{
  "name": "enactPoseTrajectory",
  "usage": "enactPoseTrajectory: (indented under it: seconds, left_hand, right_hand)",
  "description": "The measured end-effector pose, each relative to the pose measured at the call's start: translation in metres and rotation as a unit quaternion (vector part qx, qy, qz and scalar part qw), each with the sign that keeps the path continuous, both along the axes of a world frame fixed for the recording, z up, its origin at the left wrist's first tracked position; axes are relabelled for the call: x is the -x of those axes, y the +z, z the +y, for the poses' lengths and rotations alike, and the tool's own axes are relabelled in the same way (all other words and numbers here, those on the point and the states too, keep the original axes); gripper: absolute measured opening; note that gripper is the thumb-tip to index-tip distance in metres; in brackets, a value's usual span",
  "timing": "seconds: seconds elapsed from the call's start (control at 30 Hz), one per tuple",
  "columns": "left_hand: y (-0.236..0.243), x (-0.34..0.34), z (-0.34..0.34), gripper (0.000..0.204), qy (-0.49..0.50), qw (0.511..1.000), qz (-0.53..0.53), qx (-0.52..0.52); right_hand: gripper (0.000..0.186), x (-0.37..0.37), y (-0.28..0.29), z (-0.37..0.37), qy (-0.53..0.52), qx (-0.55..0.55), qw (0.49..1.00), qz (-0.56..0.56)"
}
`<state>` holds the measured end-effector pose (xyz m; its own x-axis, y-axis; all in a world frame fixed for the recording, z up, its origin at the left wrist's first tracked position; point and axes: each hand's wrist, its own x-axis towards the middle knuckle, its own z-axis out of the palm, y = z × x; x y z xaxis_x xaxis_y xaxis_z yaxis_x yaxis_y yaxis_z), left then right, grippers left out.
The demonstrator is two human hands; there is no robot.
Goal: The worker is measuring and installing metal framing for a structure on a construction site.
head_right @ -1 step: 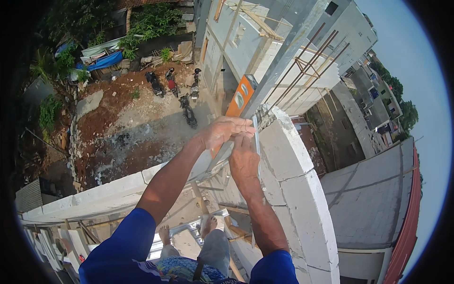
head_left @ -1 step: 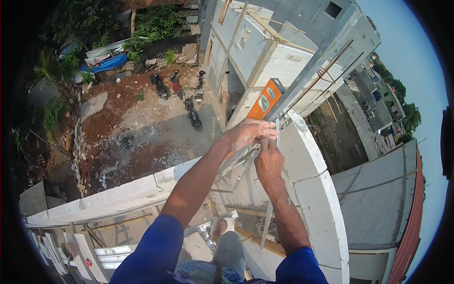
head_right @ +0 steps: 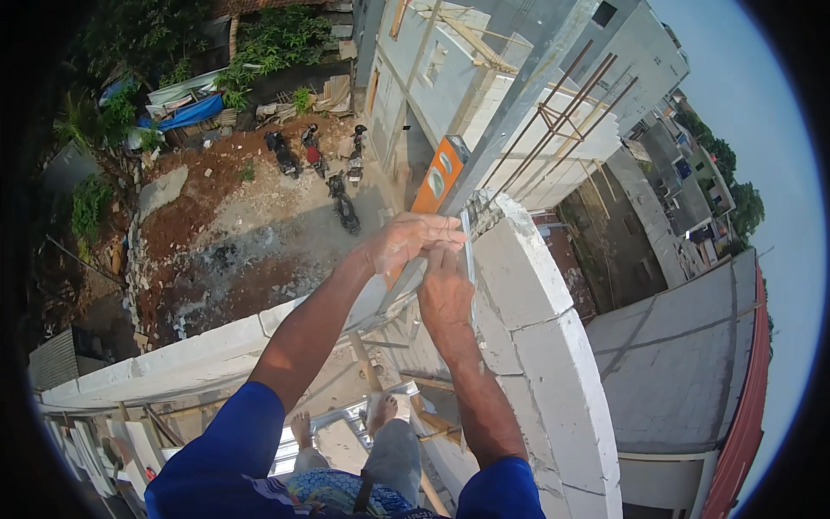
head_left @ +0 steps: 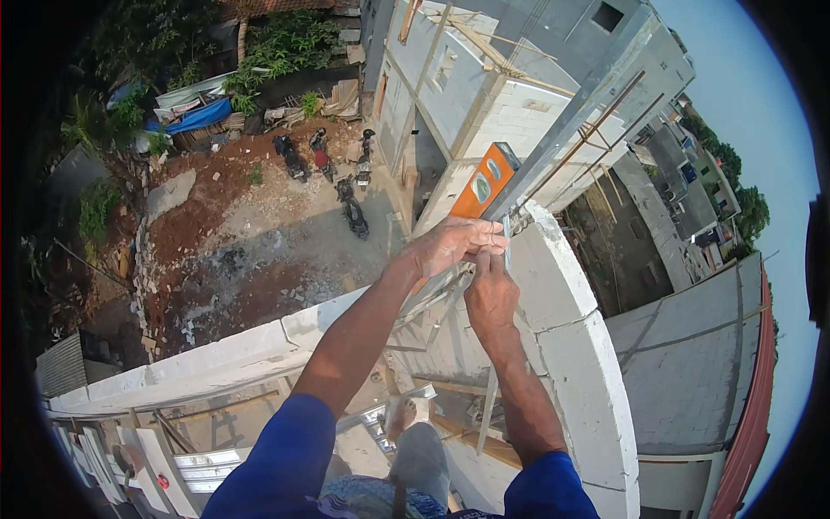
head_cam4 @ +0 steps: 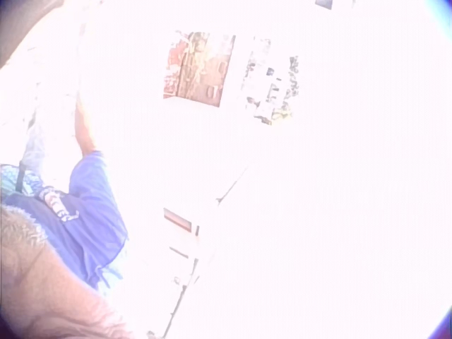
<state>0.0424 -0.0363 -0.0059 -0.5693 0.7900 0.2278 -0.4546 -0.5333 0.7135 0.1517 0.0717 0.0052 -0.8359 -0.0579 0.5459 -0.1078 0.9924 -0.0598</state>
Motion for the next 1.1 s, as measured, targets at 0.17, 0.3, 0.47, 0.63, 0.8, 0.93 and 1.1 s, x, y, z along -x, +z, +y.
enactPoseTrajectory:
  seconds: [0.17,0.3,0.47,0.63,0.8,0.93,1.1]
  left_hand:
    - [0.004,-0.014,0.002,0.05,0.111,0.98,0.069,0.151]
    - [0.008,-0.015,-0.008,0.047,0.113,0.98,0.071,0.149]
    - [0.007,-0.014,0.008,0.046,0.125,0.977,0.09,0.148]
    - [-0.002,-0.016,0.007,0.048,0.135,0.967,0.104,0.191]
    - [-0.023,-0.021,0.031,0.046,0.185,0.981,0.049,0.035]
    - [-0.013,-0.026,0.044,0.045,0.102,0.984,-0.146,0.003]
    - [-0.006,-0.02,0.021,0.057,0.048,0.995,-0.084,0.012]
  right_hand:
    - [0.028,-0.02,0.019,0.001,-0.016,0.029,0.995,-0.097]
    - [0.016,-0.015,0.048,0.002,-0.036,0.126,0.99,0.059]
    - [0.017,0.008,0.013,0.044,0.0,0.261,0.965,-0.009]
    - [0.022,0.006,0.051,0.042,-0.044,0.37,0.92,-0.121]
    - [0.01,0.011,0.036,-0.004,0.042,0.152,0.988,0.003]
    - [0.021,0.012,0.023,-0.01,-0.002,0.027,1.0,0.008]
    - [0.015,0.009,0.031,-0.006,0.018,-0.058,0.998,-0.021]
